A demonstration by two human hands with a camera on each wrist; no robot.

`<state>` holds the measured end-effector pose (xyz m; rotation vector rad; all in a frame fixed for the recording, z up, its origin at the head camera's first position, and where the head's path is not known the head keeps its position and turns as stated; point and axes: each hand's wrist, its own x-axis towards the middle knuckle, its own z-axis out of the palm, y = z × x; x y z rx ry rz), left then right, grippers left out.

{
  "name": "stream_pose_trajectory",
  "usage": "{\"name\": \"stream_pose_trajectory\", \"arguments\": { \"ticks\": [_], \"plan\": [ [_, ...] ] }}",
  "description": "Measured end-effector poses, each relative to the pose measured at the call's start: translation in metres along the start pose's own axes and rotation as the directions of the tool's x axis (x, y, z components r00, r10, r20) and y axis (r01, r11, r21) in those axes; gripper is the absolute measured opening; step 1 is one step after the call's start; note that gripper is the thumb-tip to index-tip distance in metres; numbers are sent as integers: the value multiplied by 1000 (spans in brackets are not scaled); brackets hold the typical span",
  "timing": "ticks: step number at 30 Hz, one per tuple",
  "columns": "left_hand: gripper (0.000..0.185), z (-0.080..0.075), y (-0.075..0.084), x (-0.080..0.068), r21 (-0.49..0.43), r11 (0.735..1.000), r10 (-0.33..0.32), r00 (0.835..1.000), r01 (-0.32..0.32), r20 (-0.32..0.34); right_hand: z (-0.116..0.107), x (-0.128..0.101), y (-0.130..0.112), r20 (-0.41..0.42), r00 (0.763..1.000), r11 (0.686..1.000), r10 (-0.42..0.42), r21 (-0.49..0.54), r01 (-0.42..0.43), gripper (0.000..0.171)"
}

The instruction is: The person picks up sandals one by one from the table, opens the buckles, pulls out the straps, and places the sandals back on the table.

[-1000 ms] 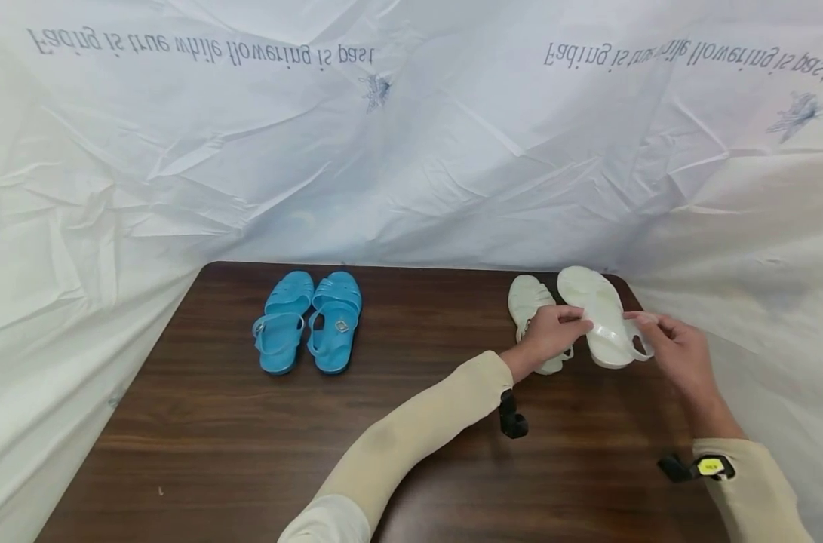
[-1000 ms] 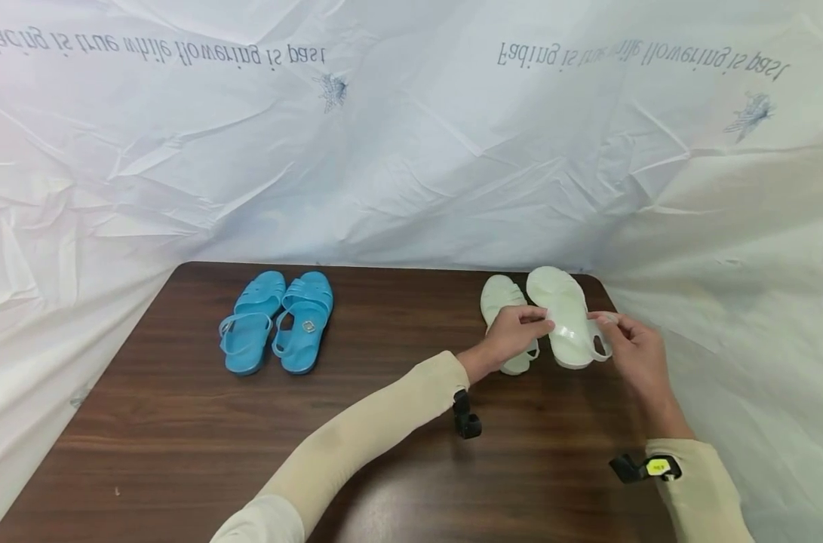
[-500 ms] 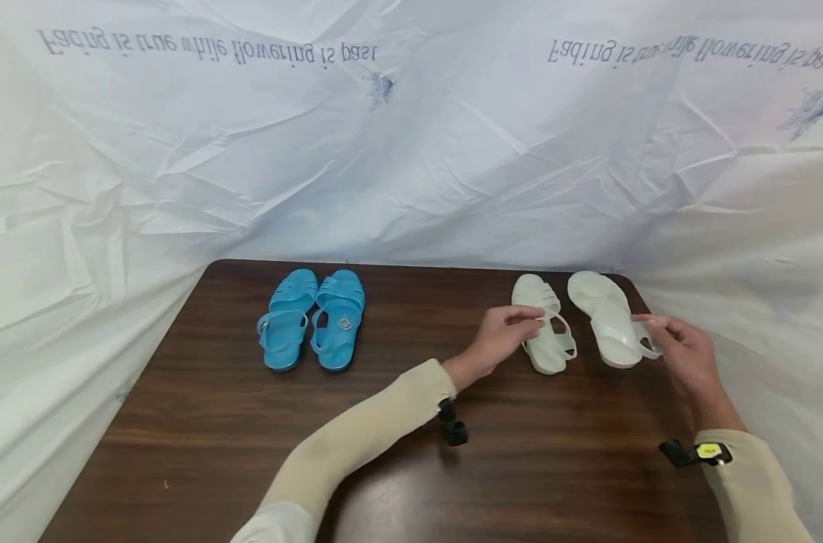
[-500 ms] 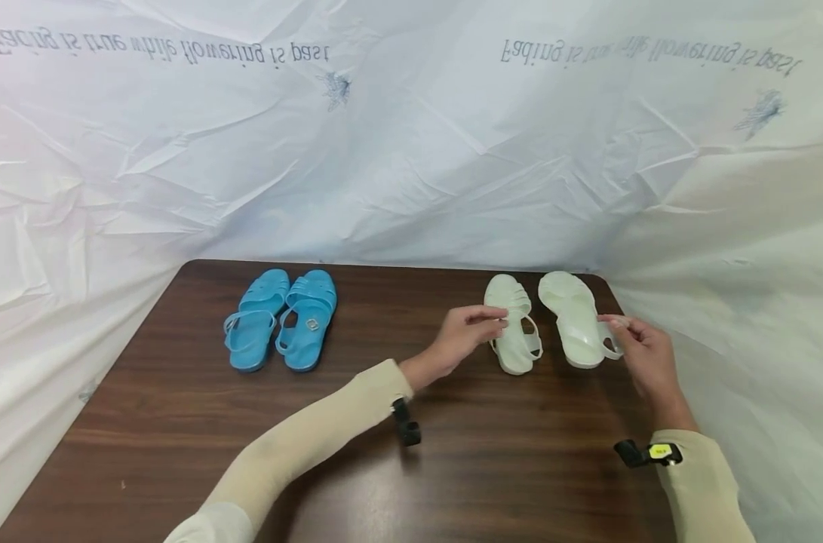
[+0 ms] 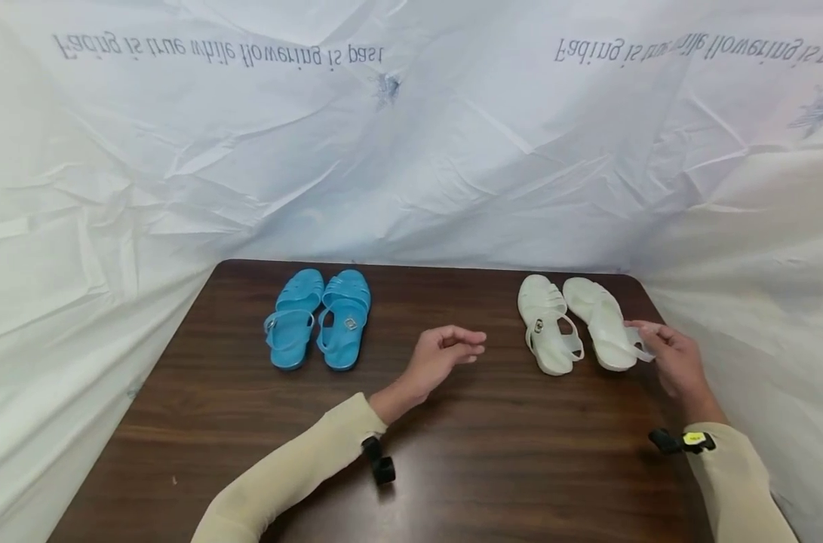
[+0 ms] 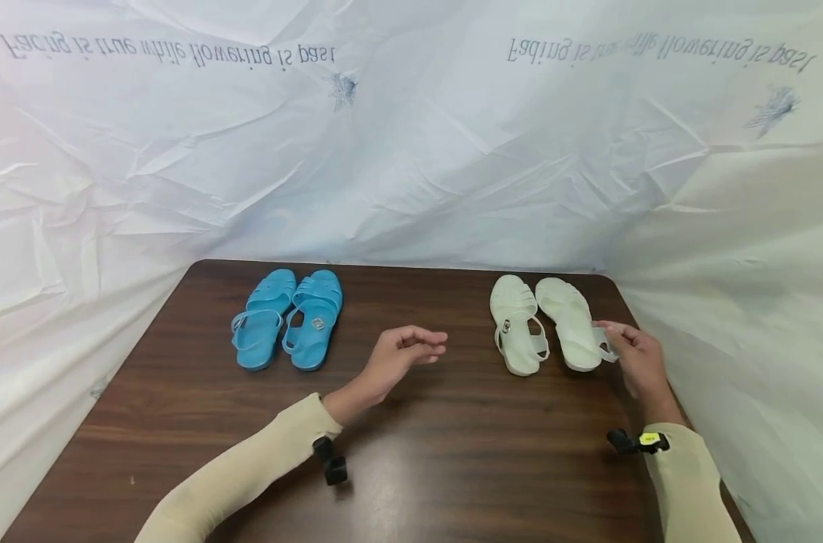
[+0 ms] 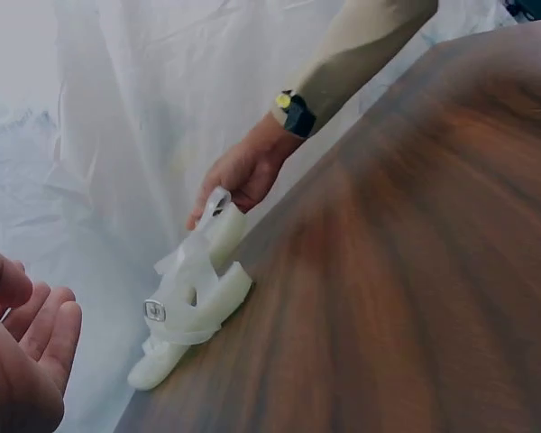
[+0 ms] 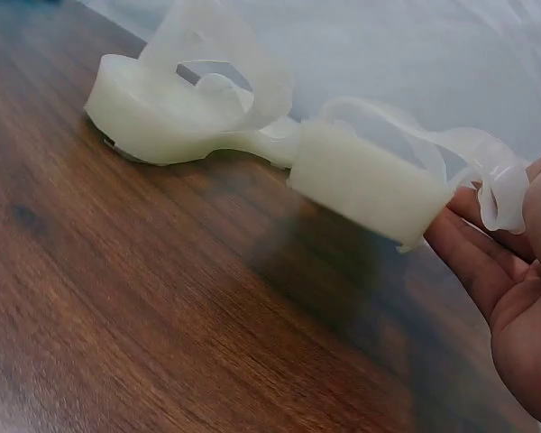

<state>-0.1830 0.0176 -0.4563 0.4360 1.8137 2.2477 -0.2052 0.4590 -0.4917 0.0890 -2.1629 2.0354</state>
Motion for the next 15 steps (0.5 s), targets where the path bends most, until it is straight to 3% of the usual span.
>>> {"name": "stream_pose_trajectory", "arguments": {
  "ticks": [4, 8, 12, 15],
  "plan": [
    [16, -15, -2, -30, 58, 997, -46, 999, 46, 9, -1, -1, 5, 4, 999, 991, 55, -126, -54, 31],
    [17, -34, -8, -53, 96, 989, -115, 993, 114, -2, -3, -2, 10, -5, 995, 948, 96, -303, -93, 40],
    [17, -54, -9, -66, 73, 986, -143, 988, 147, -60, -2, -1, 13, -31, 993, 946, 113, -302, -117, 48],
    [18, -67, -3, -70, 78, 987, -134, 987, 141, -93, 0, 3, 9, -122, 982, 905, 147, -383, -183, 57]
  ]
}}
